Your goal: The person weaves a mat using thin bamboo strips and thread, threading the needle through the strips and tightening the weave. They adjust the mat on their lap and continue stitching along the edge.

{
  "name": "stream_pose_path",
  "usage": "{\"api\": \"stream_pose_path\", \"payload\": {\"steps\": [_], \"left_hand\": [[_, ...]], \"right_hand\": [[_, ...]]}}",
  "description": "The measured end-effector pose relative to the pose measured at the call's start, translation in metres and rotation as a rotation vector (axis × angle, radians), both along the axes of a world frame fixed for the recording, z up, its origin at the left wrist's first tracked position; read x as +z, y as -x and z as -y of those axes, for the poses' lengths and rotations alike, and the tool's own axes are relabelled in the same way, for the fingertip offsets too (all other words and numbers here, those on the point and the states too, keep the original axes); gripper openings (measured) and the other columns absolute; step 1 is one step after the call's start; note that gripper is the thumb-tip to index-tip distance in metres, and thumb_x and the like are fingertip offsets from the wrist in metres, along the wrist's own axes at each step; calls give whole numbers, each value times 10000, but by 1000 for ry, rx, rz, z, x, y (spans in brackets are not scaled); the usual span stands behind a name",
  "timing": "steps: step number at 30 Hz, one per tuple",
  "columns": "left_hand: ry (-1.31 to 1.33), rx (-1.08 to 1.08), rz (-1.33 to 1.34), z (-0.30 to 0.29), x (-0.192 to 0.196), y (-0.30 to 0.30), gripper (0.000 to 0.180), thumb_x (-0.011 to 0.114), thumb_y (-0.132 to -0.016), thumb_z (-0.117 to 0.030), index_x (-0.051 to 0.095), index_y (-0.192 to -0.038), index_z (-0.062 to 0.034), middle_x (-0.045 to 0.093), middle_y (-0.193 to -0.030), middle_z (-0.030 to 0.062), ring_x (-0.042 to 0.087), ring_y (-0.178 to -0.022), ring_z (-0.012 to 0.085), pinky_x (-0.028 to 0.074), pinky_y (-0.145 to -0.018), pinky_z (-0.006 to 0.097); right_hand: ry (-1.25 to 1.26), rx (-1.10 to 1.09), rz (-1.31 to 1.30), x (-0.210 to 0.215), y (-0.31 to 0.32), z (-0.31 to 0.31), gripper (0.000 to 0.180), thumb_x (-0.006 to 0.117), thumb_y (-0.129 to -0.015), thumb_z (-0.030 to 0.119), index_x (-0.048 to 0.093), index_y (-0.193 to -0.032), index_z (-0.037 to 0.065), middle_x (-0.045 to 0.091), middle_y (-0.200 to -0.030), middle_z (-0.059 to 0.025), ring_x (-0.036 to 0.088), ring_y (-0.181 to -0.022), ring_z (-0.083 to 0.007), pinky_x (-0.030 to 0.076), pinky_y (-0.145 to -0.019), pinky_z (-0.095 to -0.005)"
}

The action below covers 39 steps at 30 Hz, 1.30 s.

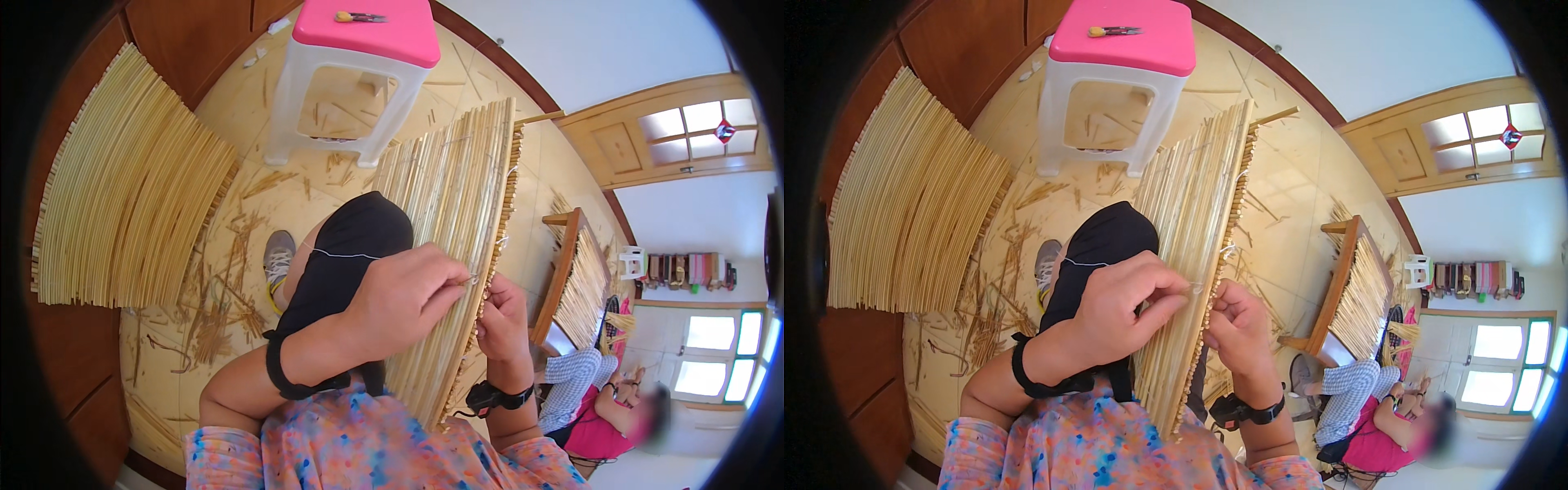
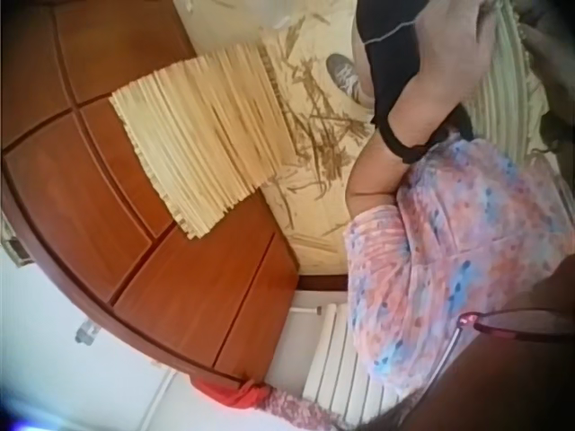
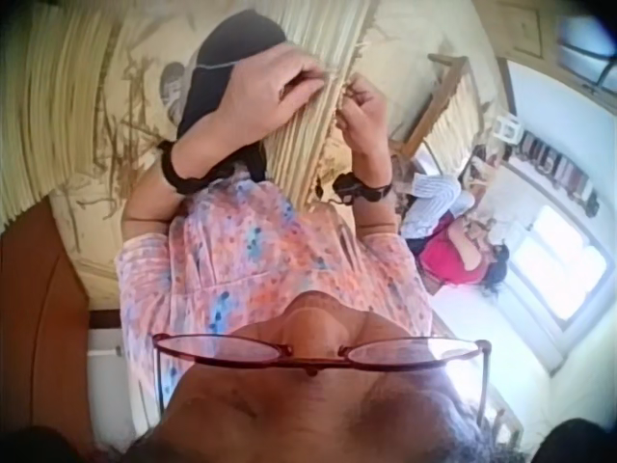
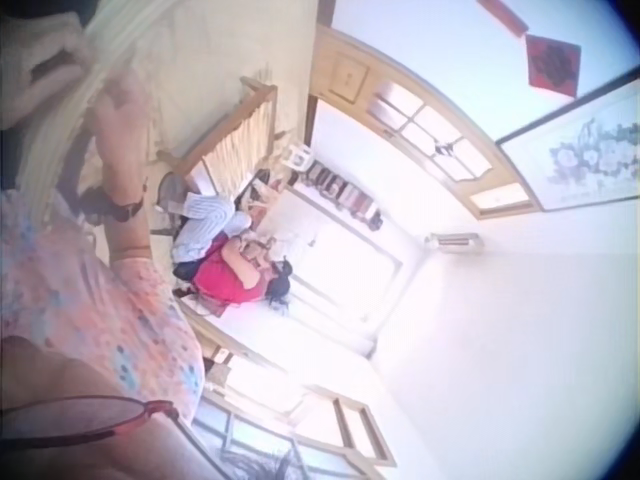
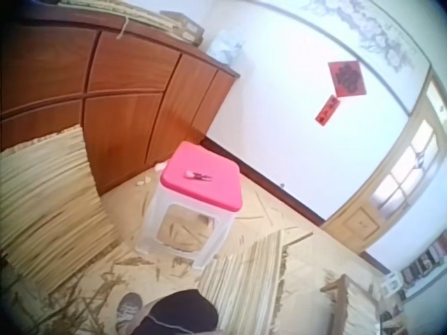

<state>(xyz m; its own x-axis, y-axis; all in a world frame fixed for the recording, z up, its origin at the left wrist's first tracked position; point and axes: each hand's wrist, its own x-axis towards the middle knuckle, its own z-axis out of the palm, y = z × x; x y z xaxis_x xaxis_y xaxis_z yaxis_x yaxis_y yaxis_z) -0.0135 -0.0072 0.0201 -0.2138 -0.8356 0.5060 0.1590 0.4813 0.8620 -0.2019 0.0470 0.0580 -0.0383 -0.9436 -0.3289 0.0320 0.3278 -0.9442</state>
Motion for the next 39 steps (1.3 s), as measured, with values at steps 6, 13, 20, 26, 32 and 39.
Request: {"api": "stream_pose_path", "payload": {"steps": [6,13,20,26,32,39], "left_hand": [[203,111,43,8,3,7,148,716,-831,7,645,-957,-23,597,-804,120,610,-667,280,493,-589,342],[53,83,63,12,3,-10,99,690,-853,10,640,-933,-20,598,-814,123,595,-661,272,485,-594,345],[180,96,93,6,4,2,182,727,-826,-4,668,-997,-24,597,-811,119,604,-678,288,492,-598,355],[41,-5,134,7,6,3,90,693,-862,-34,632,-927,-23,580,-818,122,612,-718,321,494,-622,381],[22,37,296,5,18,-7,73,683,-868,-41,616,-895,-35,584,-803,123,607,-712,336,481,-616,395],[121,112,540,-4,38,-6,81,677,-861,10,608,-880,-27,557,-773,103,564,-656,272,448,-578,357]], "right_hand": [[-14,-14,25,1,-5,0,63,566,-936,-13,585,-992,8,640,-808,-7,433,-532,-14,293,-455,-182],[14,-9,-11,-6,4,-3,70,556,-932,-18,585,-989,11,637,-801,-9,430,-526,-14,295,-451,-183],[-11,-6,27,1,-7,1,96,552,-925,-35,588,-1002,9,629,-810,-6,441,-534,-20,314,-461,-184],[-8,-17,50,-4,-4,-2,124,570,-905,-67,583,-1006,4,626,-817,2,452,-566,-20,329,-476,-184],[44,13,-37,-1,-15,-2,58,641,-934,15,606,-972,-12,645,-846,-7,545,-662,-23,417,-561,-188],[231,33,-88,-23,-16,-3,53,657,-928,22,623,-928,-19,656,-787,1,606,-681,-25,478,-589,-192]]}}
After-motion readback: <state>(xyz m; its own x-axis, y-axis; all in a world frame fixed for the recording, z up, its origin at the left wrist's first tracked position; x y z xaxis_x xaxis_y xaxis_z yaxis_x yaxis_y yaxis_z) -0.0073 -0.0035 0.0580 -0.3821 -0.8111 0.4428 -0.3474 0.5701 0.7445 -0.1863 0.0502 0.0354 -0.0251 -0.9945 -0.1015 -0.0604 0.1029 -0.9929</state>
